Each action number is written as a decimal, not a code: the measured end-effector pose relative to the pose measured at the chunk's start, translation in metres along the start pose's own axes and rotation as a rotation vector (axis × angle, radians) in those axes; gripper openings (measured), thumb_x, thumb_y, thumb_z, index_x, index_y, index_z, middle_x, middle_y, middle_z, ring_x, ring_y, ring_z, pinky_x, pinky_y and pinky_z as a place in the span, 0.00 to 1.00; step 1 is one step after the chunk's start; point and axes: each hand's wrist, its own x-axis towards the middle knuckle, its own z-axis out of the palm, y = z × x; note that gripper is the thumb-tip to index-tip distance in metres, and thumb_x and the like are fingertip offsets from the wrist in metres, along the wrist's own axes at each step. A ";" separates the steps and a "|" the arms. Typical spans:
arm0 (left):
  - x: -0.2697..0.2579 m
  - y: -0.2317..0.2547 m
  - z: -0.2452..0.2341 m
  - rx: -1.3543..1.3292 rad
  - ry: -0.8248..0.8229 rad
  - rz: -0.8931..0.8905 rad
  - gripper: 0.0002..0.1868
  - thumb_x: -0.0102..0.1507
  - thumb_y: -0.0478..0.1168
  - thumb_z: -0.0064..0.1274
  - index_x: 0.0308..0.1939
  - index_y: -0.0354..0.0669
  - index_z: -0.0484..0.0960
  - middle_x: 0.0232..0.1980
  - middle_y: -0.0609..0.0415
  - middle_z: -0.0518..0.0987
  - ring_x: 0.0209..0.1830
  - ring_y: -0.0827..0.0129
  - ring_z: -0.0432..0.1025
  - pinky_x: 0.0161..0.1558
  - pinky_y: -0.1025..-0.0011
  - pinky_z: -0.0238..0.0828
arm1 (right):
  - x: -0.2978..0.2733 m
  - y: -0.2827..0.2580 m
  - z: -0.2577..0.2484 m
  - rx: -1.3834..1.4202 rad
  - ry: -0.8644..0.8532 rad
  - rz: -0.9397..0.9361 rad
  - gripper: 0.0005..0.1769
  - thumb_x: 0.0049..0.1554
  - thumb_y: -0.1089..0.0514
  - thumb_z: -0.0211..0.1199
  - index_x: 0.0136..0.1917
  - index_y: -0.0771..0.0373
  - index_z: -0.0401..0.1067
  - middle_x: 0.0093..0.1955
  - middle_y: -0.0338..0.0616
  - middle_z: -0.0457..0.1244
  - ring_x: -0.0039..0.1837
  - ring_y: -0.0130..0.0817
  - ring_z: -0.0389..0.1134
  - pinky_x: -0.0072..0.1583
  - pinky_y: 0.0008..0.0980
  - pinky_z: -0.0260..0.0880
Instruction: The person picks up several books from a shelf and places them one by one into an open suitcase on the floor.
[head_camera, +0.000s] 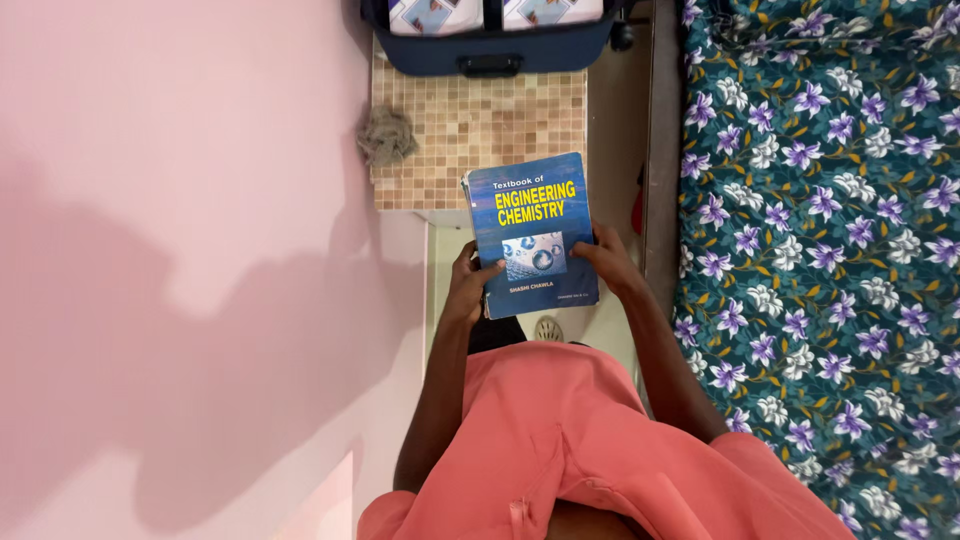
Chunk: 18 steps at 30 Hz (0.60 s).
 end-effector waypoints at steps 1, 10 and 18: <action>0.017 0.007 -0.002 0.008 -0.008 -0.004 0.31 0.59 0.26 0.59 0.66 0.30 0.68 0.51 0.41 0.80 0.50 0.64 0.77 0.52 0.68 0.77 | 0.014 -0.009 0.002 0.004 0.018 0.014 0.23 0.50 0.69 0.57 0.61 0.70 0.72 0.50 0.42 0.70 0.51 0.29 0.69 0.55 0.28 0.69; 0.189 0.099 0.008 0.176 -0.075 0.042 0.29 0.58 0.25 0.58 0.64 0.29 0.70 0.55 0.45 0.79 0.54 0.62 0.76 0.57 0.64 0.74 | 0.154 -0.075 -0.005 0.059 0.224 0.001 0.25 0.47 0.72 0.59 0.60 0.68 0.73 0.50 0.42 0.69 0.50 0.31 0.70 0.54 0.27 0.70; 0.373 0.135 0.058 0.221 -0.067 0.148 0.29 0.58 0.25 0.58 0.64 0.26 0.71 0.53 0.41 0.81 0.48 0.61 0.77 0.51 0.66 0.77 | 0.305 -0.123 -0.069 0.065 0.282 -0.127 0.20 0.48 0.74 0.59 0.55 0.70 0.75 0.48 0.43 0.70 0.49 0.29 0.70 0.53 0.28 0.70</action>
